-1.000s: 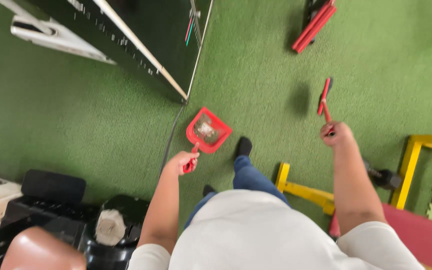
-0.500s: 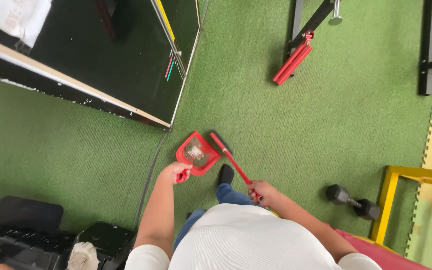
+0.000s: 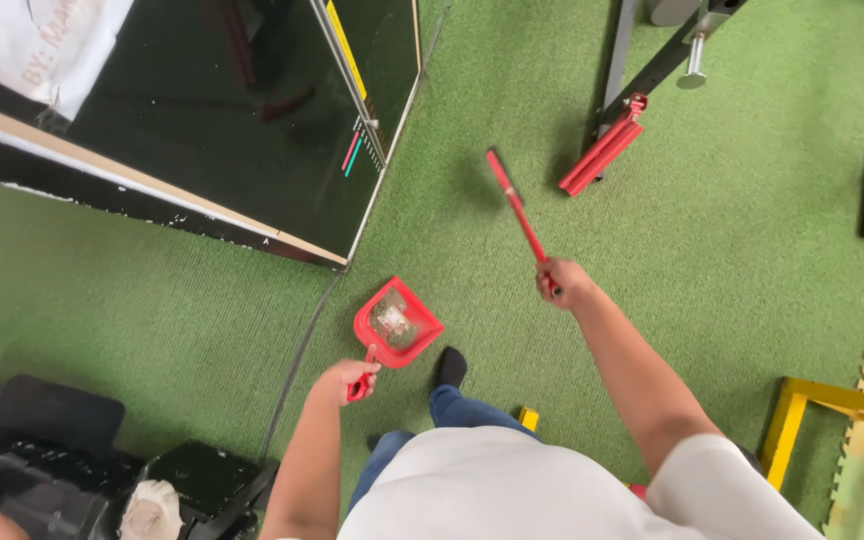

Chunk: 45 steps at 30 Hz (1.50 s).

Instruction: Sweeping debris off the gym floor into a dustpan using a hand broom.

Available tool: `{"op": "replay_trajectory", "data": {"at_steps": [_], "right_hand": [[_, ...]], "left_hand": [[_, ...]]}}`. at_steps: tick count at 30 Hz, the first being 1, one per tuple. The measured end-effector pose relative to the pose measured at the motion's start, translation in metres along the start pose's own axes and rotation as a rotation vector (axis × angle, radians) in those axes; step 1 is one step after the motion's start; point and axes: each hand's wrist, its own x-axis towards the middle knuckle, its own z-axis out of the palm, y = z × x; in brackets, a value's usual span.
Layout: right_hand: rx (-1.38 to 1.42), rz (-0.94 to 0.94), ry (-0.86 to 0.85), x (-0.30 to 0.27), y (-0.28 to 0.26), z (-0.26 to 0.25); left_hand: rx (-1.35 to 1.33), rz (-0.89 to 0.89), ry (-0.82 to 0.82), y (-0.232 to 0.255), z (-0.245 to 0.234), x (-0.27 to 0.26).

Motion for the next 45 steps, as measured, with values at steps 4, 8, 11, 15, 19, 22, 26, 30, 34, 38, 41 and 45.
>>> {"op": "replay_trajectory", "data": {"at_steps": [4,8,11,15,19,22,26,30,34,38,41,45], "right_hand": [[-0.107,-0.113,0.095,-0.006,-0.012,0.051],[-0.33,-0.091,0.169,-0.004,0.052,0.069],[-0.512,-0.011,0.096,-0.04,0.131,0.073],[-0.587,0.173,-0.033,-0.102,0.194,0.082],[-0.395,0.313,-0.147,-0.126,0.178,0.059],[-0.399,0.285,-0.121,-0.17,0.145,0.046],[-0.191,0.154,-0.027,-0.18,0.124,-0.008],[0.237,0.069,0.006,-0.165,0.102,-0.069],[0.502,-0.023,0.025,-0.119,0.073,-0.163],[0.885,-0.033,0.093,-0.086,0.029,-0.236],[1.065,-0.079,0.088,-0.088,0.01,-0.243],[1.024,-0.116,0.104,-0.079,-0.015,-0.163]], "left_hand": [[-0.015,0.084,-0.01,-0.003,0.009,0.002],[-0.096,0.079,-0.002,0.0,0.024,-0.014],[-0.098,0.086,-0.002,0.008,0.028,-0.02],[-0.08,0.068,-0.012,0.018,0.021,-0.015],[-0.144,0.073,-0.039,0.034,0.021,-0.024],[-0.181,0.034,-0.086,0.037,0.014,-0.026],[-0.119,0.06,-0.103,0.055,0.004,-0.025],[-0.015,0.137,-0.08,0.102,0.012,-0.038],[0.098,0.157,-0.056,0.165,0.034,-0.043],[0.259,0.107,-0.052,0.227,0.048,-0.025],[0.362,0.097,-0.01,0.264,0.06,-0.013],[0.534,0.081,0.075,0.314,0.081,0.0]]}}
